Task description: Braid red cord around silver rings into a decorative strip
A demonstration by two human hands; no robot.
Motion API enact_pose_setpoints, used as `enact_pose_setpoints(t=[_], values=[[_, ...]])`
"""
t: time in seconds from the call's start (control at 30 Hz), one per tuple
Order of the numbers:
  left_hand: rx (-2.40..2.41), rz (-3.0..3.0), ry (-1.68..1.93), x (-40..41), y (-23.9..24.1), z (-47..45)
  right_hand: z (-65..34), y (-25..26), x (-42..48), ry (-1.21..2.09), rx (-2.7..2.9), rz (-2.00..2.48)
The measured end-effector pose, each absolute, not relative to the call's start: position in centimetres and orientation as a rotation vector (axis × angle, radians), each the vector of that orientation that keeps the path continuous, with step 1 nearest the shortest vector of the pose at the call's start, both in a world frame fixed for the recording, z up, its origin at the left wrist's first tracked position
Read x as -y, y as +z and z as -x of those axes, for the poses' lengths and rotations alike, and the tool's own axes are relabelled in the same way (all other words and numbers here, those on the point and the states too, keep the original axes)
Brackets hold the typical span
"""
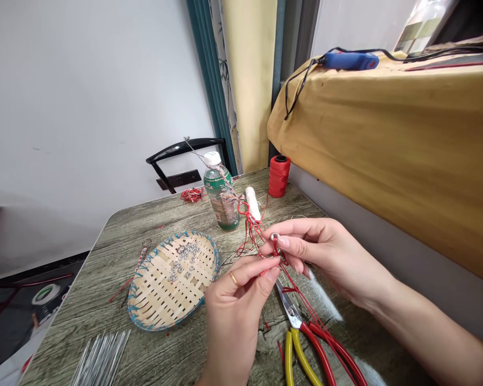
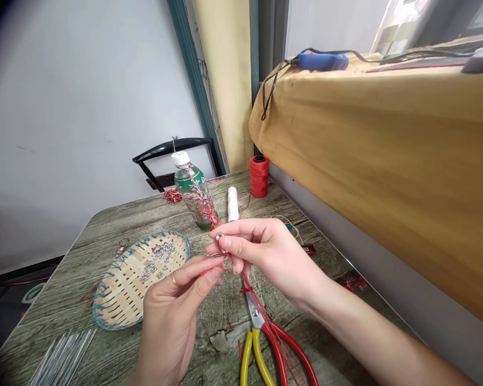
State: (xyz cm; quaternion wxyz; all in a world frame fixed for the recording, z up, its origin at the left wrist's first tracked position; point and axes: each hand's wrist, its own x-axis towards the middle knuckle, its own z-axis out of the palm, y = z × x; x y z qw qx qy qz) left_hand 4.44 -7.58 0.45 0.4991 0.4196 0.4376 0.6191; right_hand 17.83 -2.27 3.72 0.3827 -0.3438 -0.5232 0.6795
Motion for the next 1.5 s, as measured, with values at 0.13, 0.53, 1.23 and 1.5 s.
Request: enact_pose_setpoints(t=[0.13,0.53,1.23,1.5], values=[[-1.013,-0.958,1.428,7.6,0.8,-4.0,-17.9,3.7,2.0,1.792,1.252,0.814],[-1.147,-1.231,1.407,6.4,2.0,-1.8,-18.3,4.0,1.5,1.581,1.389,0.892],[-1.413,-1.247,1.293,6.3,3.4,-1.4,-17.7,3.8,2.3,1.466,1.513,0.930],[-1.405,-1.522,1.094,6.4,3.7,-0.9,-17.4,3.6,2.5,1.382,1.548,0.898]])
